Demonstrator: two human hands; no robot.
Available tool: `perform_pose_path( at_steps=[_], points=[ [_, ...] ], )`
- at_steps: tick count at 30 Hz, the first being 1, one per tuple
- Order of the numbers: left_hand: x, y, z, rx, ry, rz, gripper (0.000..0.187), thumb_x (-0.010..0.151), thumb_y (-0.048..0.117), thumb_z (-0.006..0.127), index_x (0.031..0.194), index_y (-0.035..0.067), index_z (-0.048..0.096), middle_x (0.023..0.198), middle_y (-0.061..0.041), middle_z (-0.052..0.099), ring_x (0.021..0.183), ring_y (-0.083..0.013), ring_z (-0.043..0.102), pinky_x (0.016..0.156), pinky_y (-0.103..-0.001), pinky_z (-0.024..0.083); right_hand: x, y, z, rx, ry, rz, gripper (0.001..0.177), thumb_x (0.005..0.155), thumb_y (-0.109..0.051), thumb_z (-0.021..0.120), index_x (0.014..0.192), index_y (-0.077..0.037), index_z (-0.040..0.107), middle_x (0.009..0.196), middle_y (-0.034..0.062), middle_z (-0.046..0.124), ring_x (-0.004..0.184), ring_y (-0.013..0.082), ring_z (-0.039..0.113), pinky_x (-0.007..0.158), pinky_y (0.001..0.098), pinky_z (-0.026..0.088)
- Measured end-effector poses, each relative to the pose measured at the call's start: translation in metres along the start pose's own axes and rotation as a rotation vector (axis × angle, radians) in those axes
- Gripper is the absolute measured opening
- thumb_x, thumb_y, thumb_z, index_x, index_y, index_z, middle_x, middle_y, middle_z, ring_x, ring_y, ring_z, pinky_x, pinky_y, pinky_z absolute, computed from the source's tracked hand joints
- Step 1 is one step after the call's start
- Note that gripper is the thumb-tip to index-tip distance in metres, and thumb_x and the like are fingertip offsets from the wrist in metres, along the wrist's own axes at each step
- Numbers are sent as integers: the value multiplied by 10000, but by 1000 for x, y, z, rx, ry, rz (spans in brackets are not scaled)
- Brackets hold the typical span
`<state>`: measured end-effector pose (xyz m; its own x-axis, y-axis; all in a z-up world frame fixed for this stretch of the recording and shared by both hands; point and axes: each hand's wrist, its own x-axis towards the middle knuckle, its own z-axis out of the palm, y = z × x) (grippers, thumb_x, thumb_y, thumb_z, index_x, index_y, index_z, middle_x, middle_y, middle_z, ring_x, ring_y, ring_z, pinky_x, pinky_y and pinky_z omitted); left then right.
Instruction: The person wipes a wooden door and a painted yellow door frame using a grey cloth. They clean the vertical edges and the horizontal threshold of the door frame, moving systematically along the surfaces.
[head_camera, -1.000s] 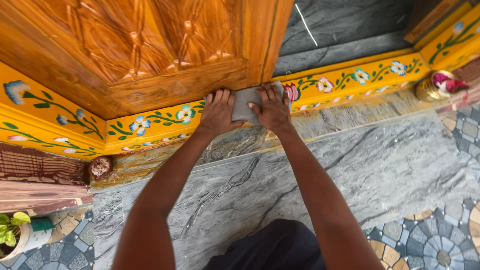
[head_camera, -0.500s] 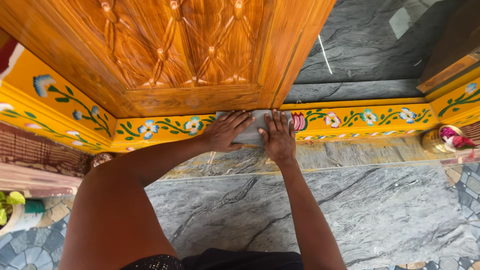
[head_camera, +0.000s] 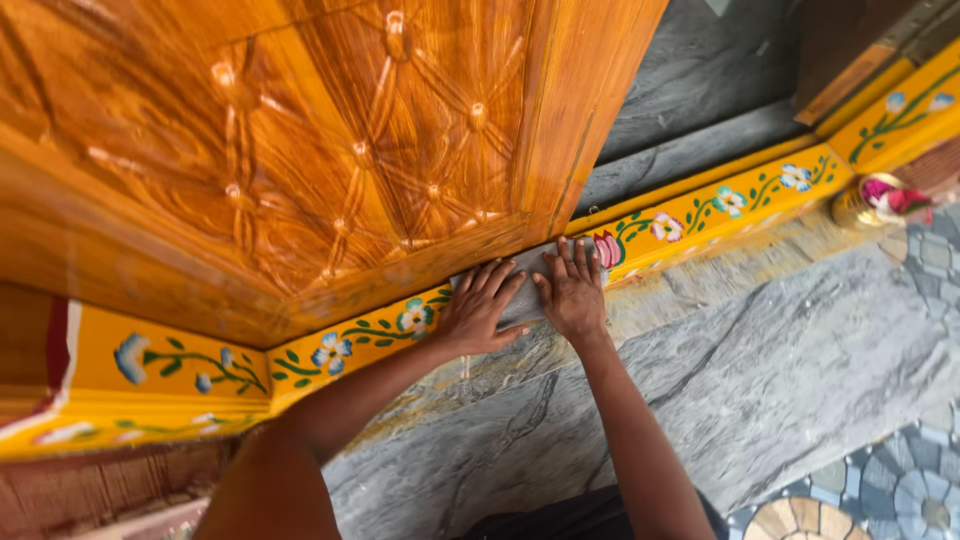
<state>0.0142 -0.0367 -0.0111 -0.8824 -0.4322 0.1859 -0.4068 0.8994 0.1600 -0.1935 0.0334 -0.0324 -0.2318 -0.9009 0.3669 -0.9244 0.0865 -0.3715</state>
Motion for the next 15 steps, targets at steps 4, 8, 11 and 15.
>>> perform_pose_path(
  at_steps=[4, 8, 11, 15],
  points=[
    [-1, -2, -1, -30, 84, 6, 919, 909, 658, 609, 1550, 41, 380, 1643, -200, 310, 1518, -382, 273, 1213, -550, 223, -4, -7, -4, 42, -44, 34, 519, 1028, -450, 513, 1378, -74, 584, 1620, 186, 380, 1515, 428, 274, 1220, 540, 198],
    [7, 2, -19, -59, 26, 6, 957, 862, 656, 644, 1542, 36, 381, 1623, -218, 315, 1508, -389, 270, 1206, -555, 215, 2, -10, -9, 38, -51, 71, 519, 1024, -450, 509, 1386, -82, 571, 1633, 170, 369, 1537, 392, 257, 1235, 537, 191],
    [8, 7, -29, -52, -38, -17, 1001, 811, 660, 675, 1535, 36, 377, 1607, -221, 310, 1498, -394, 259, 1196, -564, 206, 2, -21, -16, -31, -88, 140, 525, 1021, -460, 480, 1408, -112, 552, 1646, 151, 349, 1556, 379, 229, 1247, 553, 158],
    [11, 6, -32, -53, -57, 10, 1035, 783, 687, 690, 1507, 17, 375, 1603, -242, 294, 1492, -413, 238, 1167, -583, 191, 10, -49, -22, -237, -295, 342, 572, 999, -453, 394, 1503, -182, 416, 1644, 136, 222, 1527, 427, 93, 1193, 643, 45]
  ],
)
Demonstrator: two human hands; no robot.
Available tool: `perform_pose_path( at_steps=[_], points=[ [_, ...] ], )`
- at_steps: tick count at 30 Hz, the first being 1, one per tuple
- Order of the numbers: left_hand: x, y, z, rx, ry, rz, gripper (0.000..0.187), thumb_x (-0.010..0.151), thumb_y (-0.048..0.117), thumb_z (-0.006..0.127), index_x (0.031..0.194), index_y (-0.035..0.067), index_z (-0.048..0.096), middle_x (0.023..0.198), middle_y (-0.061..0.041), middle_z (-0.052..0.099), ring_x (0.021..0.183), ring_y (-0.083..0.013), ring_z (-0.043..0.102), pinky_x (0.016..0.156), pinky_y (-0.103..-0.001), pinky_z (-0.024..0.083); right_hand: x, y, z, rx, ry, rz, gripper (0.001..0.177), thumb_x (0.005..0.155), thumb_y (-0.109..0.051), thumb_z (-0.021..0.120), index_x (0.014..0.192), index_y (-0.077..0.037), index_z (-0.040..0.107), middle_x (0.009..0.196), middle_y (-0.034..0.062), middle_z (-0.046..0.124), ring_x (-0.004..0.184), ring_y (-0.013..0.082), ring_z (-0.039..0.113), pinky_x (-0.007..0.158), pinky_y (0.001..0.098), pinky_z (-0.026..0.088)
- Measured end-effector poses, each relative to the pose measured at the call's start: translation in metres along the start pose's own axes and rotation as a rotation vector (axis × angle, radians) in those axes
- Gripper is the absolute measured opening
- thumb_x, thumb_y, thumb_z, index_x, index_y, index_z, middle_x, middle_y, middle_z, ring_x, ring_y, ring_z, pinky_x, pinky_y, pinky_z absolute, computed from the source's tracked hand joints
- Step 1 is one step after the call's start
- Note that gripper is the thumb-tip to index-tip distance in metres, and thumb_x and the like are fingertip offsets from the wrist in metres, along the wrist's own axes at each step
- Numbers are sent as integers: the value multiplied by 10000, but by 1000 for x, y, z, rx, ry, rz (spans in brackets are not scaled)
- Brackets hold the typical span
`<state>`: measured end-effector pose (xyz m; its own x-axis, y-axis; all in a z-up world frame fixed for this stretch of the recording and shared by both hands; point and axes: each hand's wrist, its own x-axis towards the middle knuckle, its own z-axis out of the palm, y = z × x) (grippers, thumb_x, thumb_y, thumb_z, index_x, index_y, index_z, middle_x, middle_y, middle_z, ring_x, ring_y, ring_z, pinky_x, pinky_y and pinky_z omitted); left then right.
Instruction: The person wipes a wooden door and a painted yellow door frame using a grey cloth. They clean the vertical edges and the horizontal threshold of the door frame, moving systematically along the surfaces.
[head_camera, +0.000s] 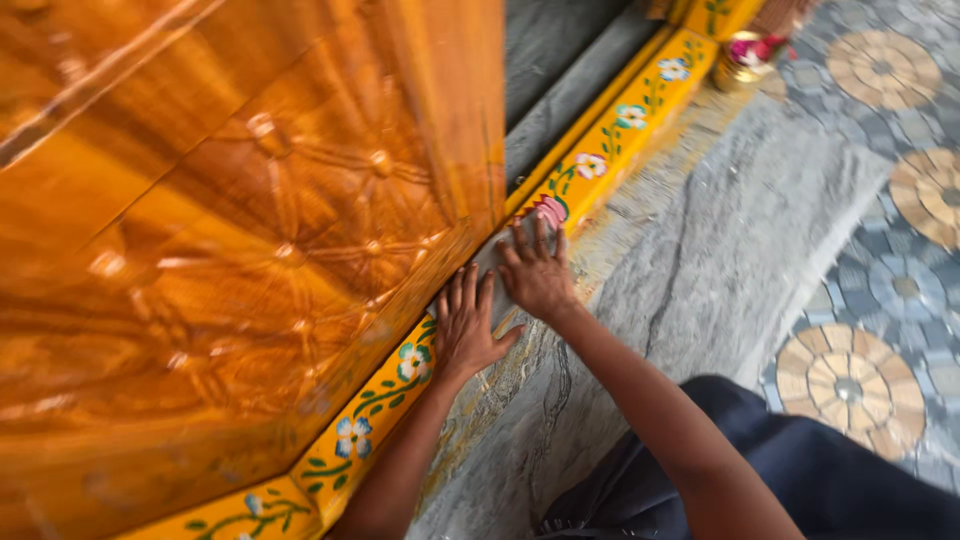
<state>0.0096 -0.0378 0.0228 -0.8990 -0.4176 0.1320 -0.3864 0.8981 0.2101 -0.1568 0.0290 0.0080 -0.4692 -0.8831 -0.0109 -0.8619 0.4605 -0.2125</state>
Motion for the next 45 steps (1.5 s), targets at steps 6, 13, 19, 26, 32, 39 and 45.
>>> perform_pose_path(
  at_steps=[6, 13, 19, 26, 32, 39, 45],
  points=[
    [-4, -1, 4, -100, 91, 35, 1016, 781, 657, 696, 1487, -10, 398, 1587, -241, 338, 1489, -400, 259, 1170, -590, 187, -10, -20, -5, 116, -115, 101, 684, 1033, -503, 371, 1591, -114, 300, 1678, 234, 114, 1533, 494, 36, 1207, 638, 97],
    [-14, -19, 12, -455, 324, 4, 456, 884, 296, 694, 1262, 41, 697, 1394, -134, 657, 1413, -356, 477, 1182, -524, 302, -5, 6, -4, 23, -97, -123, 750, 1000, -553, 445, 1582, -98, 312, 1659, 267, 157, 1516, 514, 96, 1190, 636, 137],
    [-17, -29, 4, -763, 398, -24, 304, 904, 171, 668, 1166, 20, 708, 1242, -142, 716, 1219, -317, 643, 1115, -443, 459, 27, 63, 11, 143, 58, -327, 814, 974, -605, 459, 1571, -66, 333, 1655, 195, 255, 1546, 392, 189, 1227, 558, 171],
    [-14, -32, 9, -526, 257, -28, 508, 785, 218, 697, 1250, 20, 654, 1298, -152, 661, 1259, -350, 570, 1122, -461, 377, 141, 277, -2, 81, 163, -159, 743, 993, -568, 421, 1575, -108, 375, 1655, 163, 298, 1546, 373, 208, 1219, 559, 163],
    [-11, -34, 29, -454, 191, -148, 545, 651, 149, 749, 1188, 71, 697, 1249, -120, 667, 1220, -339, 573, 1076, -441, 412, 250, 427, -16, 85, 217, -13, 700, 1005, -563, 410, 1585, -172, 404, 1691, 140, 266, 1568, 365, 196, 1233, 544, 161],
    [-8, -25, 20, -438, 220, -78, 673, 711, 168, 730, 1344, 40, 545, 1378, -186, 583, 1312, -411, 509, 1127, -481, 349, 213, 392, -17, 84, 231, -128, 661, 1000, -538, 424, 1588, -237, 415, 1693, 113, 284, 1566, 348, 191, 1240, 555, 143],
    [-3, -22, 28, -654, 336, -220, 928, 878, 308, 728, 1583, -38, 235, 1460, -255, 499, 1371, -361, 490, 1179, -466, 340, 157, 294, -9, 94, 164, -293, 701, 995, -602, 411, 1597, -245, 374, 1699, 90, 243, 1568, 333, 161, 1240, 551, 122]
  ],
)
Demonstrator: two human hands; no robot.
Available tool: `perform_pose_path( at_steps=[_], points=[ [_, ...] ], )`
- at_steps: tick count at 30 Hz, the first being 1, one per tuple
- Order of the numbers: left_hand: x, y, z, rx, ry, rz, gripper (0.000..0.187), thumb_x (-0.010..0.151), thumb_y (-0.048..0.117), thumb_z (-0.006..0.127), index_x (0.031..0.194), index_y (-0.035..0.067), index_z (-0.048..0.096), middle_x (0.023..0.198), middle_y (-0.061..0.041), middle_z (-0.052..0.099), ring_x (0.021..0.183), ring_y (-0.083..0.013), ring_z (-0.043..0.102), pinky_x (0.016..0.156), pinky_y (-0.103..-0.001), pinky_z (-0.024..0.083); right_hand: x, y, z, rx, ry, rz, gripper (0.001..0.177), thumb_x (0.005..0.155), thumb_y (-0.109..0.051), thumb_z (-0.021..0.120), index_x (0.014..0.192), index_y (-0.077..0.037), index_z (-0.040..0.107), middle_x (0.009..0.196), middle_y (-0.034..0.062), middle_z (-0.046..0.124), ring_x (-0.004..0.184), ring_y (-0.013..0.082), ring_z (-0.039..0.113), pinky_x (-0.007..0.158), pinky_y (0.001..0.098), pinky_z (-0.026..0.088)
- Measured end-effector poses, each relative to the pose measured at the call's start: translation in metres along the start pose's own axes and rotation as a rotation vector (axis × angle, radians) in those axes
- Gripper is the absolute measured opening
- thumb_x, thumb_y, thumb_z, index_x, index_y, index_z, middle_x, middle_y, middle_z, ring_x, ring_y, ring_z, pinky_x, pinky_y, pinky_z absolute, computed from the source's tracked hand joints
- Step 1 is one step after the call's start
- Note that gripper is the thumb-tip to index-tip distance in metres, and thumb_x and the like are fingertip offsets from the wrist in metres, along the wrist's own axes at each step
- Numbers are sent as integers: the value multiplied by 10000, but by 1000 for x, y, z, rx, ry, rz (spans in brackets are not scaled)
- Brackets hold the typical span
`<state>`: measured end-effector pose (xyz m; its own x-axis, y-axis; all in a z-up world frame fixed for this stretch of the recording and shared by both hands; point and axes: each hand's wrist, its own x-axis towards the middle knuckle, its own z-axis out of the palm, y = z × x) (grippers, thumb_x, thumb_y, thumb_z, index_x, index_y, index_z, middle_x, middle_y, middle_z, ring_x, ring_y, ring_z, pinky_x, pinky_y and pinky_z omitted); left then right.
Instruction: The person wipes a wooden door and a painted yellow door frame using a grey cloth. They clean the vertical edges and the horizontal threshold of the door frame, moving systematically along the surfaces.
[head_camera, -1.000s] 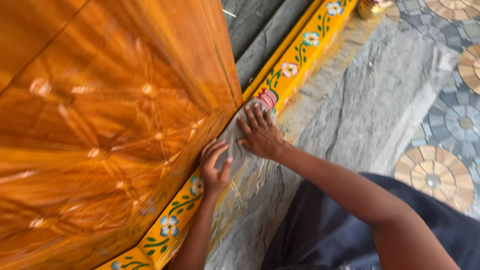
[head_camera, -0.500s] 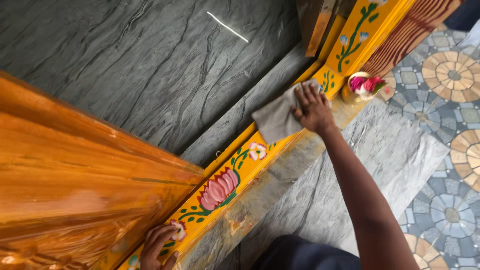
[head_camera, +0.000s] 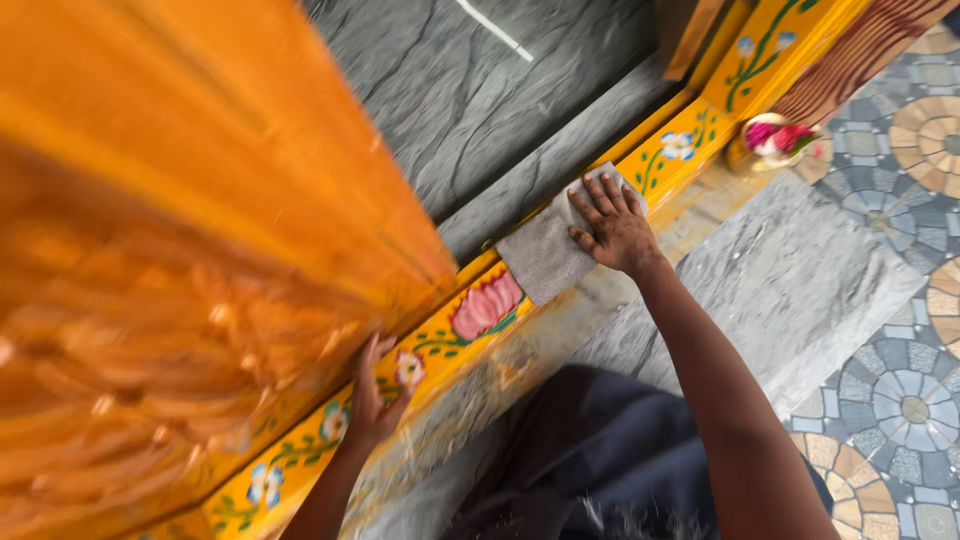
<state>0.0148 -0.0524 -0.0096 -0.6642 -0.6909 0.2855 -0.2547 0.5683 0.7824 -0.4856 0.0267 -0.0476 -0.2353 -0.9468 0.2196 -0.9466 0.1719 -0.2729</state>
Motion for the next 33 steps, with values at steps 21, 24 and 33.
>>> perform_pose_path(
  at_steps=[21, 24, 33],
  points=[
    [12, 9, -40, 595, -31, -48, 726, 994, 467, 613, 1554, 69, 378, 1600, -235, 390, 1439, -449, 380, 1209, -545, 320, -61, -362, 77, 213, -130, 87, 726, 1005, -461, 462, 1603, -88, 288, 1671, 172, 231, 1555, 385, 118, 1231, 563, 91],
    [-49, 30, -50, 689, -125, -70, 793, 952, 457, 609, 1568, 29, 351, 1594, -250, 345, 1454, -454, 333, 1160, -554, 291, -66, -364, 97, 487, -69, 2, 589, 1044, -388, 457, 1556, -100, 411, 1653, 96, 362, 1582, 341, 178, 1258, 552, 114],
    [-33, 15, -11, 847, -249, -55, 885, 930, 541, 582, 1545, -34, 309, 1559, -301, 337, 1418, -464, 325, 1145, -584, 256, -68, -348, 60, 208, 4, 77, 582, 1009, -455, 486, 1474, -107, 517, 1597, 89, 419, 1549, 344, 230, 1234, 536, 161]
  ],
)
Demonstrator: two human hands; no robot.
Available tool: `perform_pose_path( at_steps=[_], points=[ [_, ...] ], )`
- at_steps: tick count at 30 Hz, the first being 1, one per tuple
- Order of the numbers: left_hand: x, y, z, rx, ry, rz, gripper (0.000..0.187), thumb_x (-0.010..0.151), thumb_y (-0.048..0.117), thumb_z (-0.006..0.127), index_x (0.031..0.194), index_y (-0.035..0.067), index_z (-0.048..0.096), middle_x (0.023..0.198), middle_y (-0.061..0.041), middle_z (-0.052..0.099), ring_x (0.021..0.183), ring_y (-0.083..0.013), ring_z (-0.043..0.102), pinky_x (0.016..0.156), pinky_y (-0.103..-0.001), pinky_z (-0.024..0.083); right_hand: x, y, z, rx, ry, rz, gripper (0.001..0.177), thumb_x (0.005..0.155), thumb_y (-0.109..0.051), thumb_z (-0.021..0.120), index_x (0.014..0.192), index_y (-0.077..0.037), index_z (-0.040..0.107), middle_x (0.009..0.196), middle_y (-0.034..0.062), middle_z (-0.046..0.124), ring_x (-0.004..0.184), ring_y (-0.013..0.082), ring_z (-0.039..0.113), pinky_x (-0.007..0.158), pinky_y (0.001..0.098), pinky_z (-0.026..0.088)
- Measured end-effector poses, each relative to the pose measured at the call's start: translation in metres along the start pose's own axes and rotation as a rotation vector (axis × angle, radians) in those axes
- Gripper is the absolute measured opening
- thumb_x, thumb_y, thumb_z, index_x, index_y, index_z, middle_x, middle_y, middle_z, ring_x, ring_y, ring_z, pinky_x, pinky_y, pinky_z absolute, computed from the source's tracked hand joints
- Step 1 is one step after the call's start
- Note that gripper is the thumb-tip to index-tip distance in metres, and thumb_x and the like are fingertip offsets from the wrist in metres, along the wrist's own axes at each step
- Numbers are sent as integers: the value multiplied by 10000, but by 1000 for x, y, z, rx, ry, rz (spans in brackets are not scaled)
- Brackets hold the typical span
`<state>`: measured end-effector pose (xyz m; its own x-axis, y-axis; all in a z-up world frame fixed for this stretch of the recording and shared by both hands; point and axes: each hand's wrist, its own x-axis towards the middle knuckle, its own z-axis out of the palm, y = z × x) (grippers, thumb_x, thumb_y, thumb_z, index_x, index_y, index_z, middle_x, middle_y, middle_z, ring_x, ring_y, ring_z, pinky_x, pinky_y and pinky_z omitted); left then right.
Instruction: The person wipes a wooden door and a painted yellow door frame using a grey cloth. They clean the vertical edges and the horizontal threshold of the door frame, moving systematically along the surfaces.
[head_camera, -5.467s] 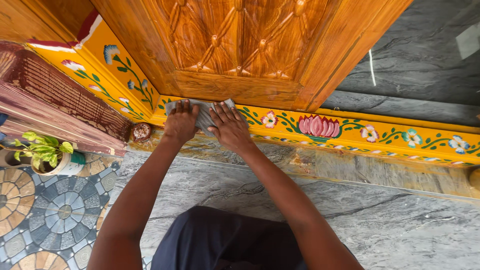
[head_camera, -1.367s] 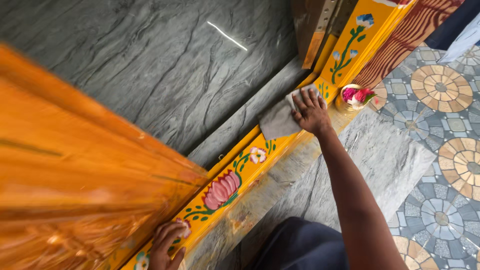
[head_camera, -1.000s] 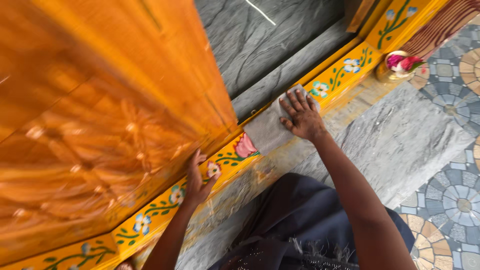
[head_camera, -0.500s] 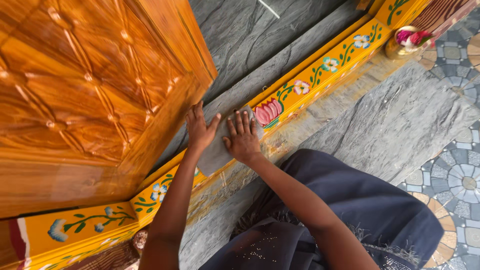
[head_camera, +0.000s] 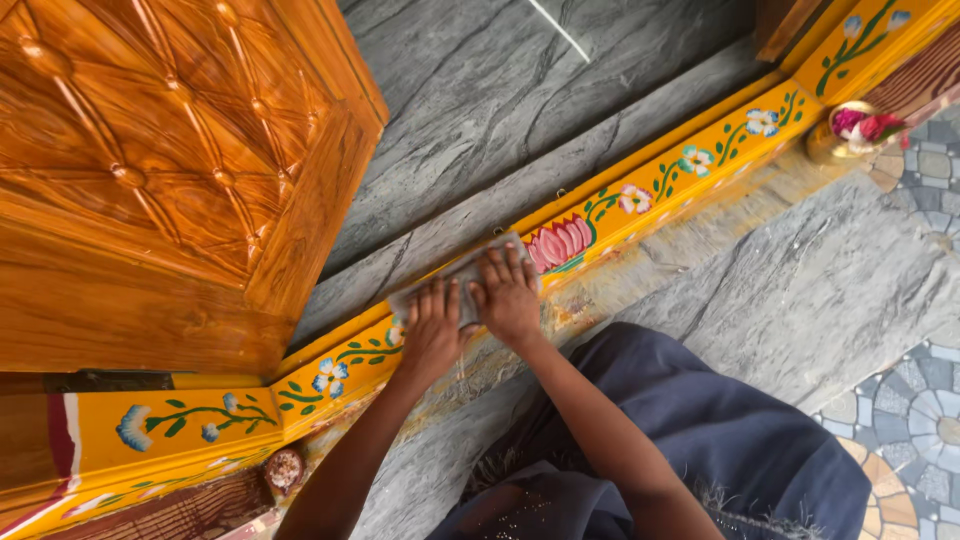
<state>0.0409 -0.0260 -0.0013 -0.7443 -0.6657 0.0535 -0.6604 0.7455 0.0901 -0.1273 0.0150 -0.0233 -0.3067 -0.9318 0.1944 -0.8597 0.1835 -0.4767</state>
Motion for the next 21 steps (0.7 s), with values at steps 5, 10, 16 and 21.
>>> perform_pose_path(
  at_steps=[5, 10, 16, 21],
  points=[
    [65, 40, 9, -46, -35, 135, 910, 962, 571, 560, 1547, -73, 291, 1518, -306, 388, 1363, -439, 390, 1101, -566, 302, 19, 63, -20, -47, 60, 126, 599, 1009, -448, 475, 1531, -154, 468, 1643, 71, 353, 1551, 348, 213, 1236, 544, 163],
    [136, 101, 27, -38, 0, 200, 900, 965, 527, 588, 1565, -71, 284, 1532, -311, 381, 1362, -432, 396, 1117, -547, 303, 36, 153, -43, -116, 148, 170, 595, 1036, -489, 461, 1571, -233, 428, 1689, 156, 245, 1552, 389, 188, 1226, 554, 161],
    [225, 170, 69, -42, 68, 252, 883, 928, 479, 637, 1564, -28, 293, 1606, -307, 276, 1454, -449, 304, 1183, -558, 236, 56, 253, -91, -95, 66, 312, 635, 1032, -535, 416, 1607, -274, 353, 1711, 73, 181, 1579, 337, 123, 1211, 661, 57],
    [296, 234, 95, -47, 106, 248, 902, 899, 508, 652, 1550, -2, 293, 1619, -298, 233, 1519, -454, 213, 1213, -595, 189, 73, 321, -129, -69, 31, 423, 670, 1014, -585, 407, 1611, -296, 317, 1728, 35, 144, 1595, 294, 83, 1216, 676, 31]
  ],
)
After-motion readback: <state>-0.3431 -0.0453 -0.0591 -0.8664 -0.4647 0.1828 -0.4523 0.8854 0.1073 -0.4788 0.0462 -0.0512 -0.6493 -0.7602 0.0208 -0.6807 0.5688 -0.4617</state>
